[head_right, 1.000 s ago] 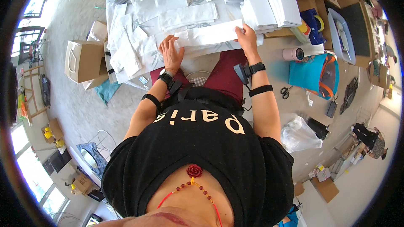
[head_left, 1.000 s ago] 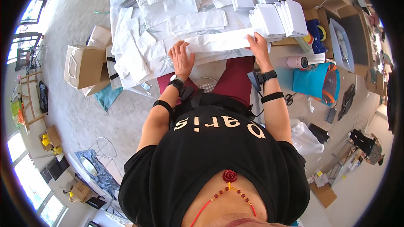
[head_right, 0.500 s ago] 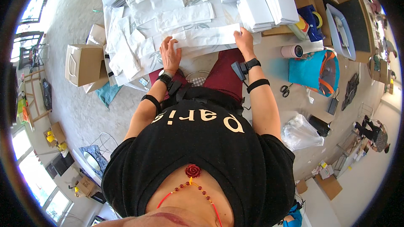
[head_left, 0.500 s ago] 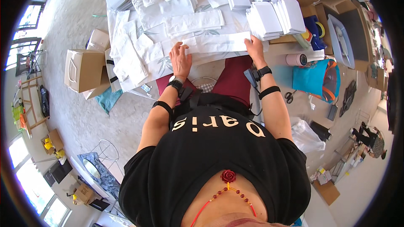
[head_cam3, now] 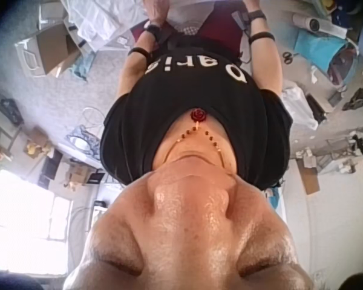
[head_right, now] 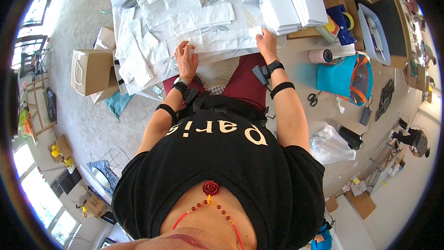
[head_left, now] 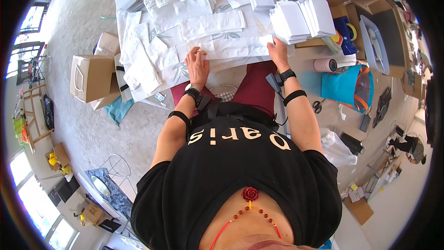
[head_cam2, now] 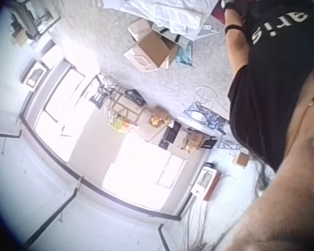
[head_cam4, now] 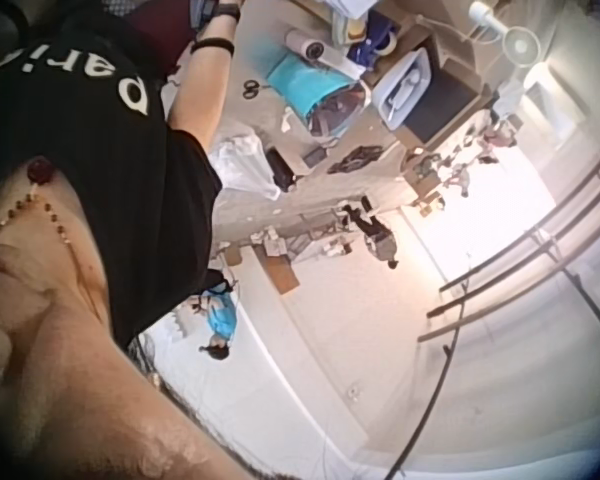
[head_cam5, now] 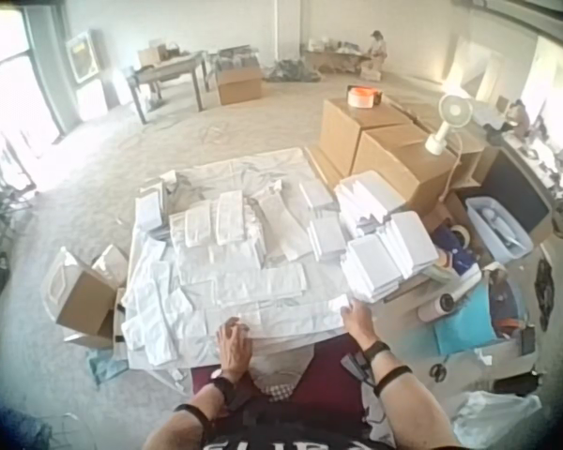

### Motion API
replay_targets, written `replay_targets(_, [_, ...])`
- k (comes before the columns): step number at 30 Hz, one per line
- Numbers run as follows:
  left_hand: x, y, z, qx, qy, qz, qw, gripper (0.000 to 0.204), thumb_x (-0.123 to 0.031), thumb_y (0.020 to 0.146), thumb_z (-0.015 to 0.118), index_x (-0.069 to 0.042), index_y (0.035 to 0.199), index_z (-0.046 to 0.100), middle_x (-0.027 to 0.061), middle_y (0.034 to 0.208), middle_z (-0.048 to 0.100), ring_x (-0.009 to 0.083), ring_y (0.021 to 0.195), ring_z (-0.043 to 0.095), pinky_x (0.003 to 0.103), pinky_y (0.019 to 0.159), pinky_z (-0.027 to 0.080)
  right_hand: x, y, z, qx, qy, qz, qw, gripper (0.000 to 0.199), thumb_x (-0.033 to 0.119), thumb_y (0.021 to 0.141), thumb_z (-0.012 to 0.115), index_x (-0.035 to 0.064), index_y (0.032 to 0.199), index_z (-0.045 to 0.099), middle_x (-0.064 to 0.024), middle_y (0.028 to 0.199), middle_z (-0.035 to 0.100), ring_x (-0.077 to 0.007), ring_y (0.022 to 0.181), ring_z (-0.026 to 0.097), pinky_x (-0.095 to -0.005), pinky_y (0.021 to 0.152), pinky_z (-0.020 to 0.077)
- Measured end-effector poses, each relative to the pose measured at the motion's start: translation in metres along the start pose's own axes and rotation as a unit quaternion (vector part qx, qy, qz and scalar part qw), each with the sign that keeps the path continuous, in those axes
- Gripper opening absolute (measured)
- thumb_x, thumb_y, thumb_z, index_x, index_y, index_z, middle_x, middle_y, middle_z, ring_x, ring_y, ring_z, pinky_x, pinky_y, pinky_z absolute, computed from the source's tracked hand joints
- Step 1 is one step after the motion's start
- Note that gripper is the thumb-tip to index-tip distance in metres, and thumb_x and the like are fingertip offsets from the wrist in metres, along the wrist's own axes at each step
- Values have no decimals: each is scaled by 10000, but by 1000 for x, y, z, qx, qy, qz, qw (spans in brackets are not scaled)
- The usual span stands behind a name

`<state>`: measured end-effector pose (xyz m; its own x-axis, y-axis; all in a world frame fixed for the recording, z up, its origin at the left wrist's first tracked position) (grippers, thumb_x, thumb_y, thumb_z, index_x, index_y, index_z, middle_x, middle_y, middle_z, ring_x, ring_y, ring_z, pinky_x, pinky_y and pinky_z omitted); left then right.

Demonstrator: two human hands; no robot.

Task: The person folds long strips of white material and places them onto a stack on a table, handling items one at a time and smoothing them flat by hand.

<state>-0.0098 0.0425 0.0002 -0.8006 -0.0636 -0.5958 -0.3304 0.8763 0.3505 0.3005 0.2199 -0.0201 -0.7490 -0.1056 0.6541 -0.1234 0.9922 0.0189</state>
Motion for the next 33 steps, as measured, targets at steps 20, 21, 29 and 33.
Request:
replay_targets(20, [0,0,-1,-6,-3,9,1000,347,4,748,639,-103,1077,612,121,1307,526,321,1196,517,480,1032,366,4,-4,2,-27,-60,-25,997,368,140,895,631,-49,1211,632,-307,1071,693,-455,1028,669,-493,904,529])
replay_targets(21, [1,0,-1,-4,-5,8,1000,345,3,749,637,-102,1077,614,120,1306,526,320,1194,517,480,1032,367,5,-4,2,-27,-61,-23,998,366,138,895,630,-48,1210,633,-306,1075,693,-454,1030,669,-493,904,529])
replay_targets(29, [2,-1,0,3,-15,7,1000,330,-5,759,630,-106,1073,629,120,1296,525,318,1184,520,479,1032,374,9,-6,1,-25,-83,-18,996,355,127,897,628,-27,1217,636,-292,1081,699,-442,1029,676,-494,902,533])
replay_targets(33, [0,0,-2,1,-14,11,1000,326,-6,761,629,-105,1072,633,121,1298,524,320,1183,521,478,1031,375,12,-6,1,-14,-128,-12,992,376,136,892,651,9,1245,632,-284,1095,701,-432,1029,681,-493,901,535])
Point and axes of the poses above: each hand's wrist, its own y-axis towards the middle knuckle, its own z-axis out of the palm, x = y × z, the point moved 7 cm from there along y, towards the middle knuckle
